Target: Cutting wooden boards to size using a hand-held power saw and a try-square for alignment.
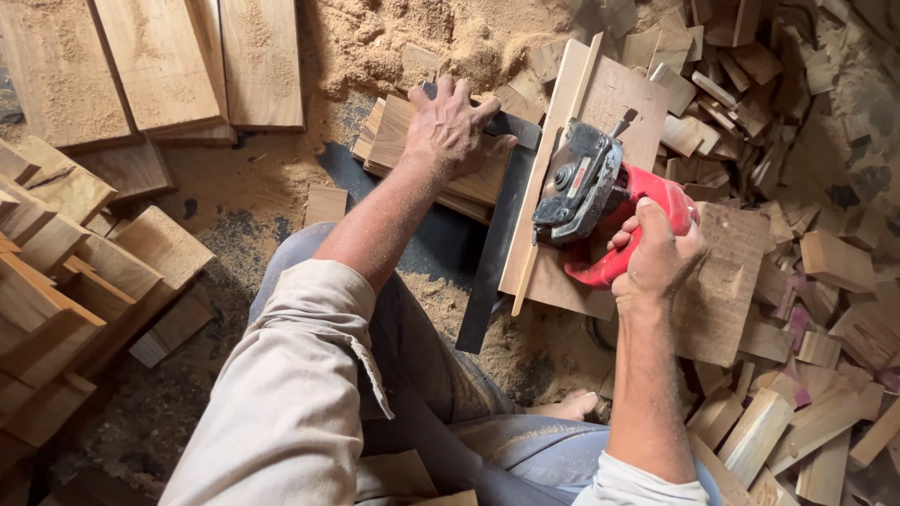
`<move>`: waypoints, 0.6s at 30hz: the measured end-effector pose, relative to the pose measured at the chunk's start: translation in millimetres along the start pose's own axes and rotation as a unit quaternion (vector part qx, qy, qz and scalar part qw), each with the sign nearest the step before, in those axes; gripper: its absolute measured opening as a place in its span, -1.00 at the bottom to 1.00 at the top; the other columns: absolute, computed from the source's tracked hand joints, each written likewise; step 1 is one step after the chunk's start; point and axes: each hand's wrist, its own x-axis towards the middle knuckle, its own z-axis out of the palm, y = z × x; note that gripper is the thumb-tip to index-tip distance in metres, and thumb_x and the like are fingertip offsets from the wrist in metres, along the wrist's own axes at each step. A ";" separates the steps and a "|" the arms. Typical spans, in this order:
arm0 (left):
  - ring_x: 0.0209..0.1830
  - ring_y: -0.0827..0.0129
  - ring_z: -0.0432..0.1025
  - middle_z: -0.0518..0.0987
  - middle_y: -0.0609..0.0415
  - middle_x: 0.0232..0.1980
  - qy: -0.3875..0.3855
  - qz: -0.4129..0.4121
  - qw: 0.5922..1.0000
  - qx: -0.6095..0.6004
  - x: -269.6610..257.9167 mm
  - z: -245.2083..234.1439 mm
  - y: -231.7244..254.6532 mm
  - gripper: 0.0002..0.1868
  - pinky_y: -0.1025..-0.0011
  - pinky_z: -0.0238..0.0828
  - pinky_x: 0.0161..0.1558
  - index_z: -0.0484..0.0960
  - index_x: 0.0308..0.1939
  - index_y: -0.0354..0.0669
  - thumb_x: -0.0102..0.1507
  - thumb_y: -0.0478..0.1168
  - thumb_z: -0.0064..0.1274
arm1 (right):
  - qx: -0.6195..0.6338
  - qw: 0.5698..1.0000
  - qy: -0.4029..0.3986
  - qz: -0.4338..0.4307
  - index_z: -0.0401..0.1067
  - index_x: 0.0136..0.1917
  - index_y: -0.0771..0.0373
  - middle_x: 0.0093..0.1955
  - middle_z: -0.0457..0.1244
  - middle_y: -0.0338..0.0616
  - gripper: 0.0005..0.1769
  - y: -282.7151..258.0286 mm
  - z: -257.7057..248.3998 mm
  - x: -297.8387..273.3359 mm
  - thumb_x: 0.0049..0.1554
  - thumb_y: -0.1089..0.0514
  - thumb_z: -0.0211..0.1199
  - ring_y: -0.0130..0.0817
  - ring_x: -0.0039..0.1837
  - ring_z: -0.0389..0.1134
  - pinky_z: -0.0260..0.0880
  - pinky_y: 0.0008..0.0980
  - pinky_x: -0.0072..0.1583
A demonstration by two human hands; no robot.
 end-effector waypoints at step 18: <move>0.24 0.10 0.21 0.40 -0.11 0.16 0.007 0.008 1.000 0.019 0.1 -1.3 -1.7 -0.27 -0.17 0.10 0.07 0.40 0.31 0.26 0.29 0.54 -0.36 | -0.004 1.000 0.020 0.000 0.45 -0.09 0.35 -0.36 0.25 -0.20 -0.91 -22.3 2.9 54.0 0.12 0.27 0.23 -0.47 -0.44 0.23 0.28 -0.47 -0.40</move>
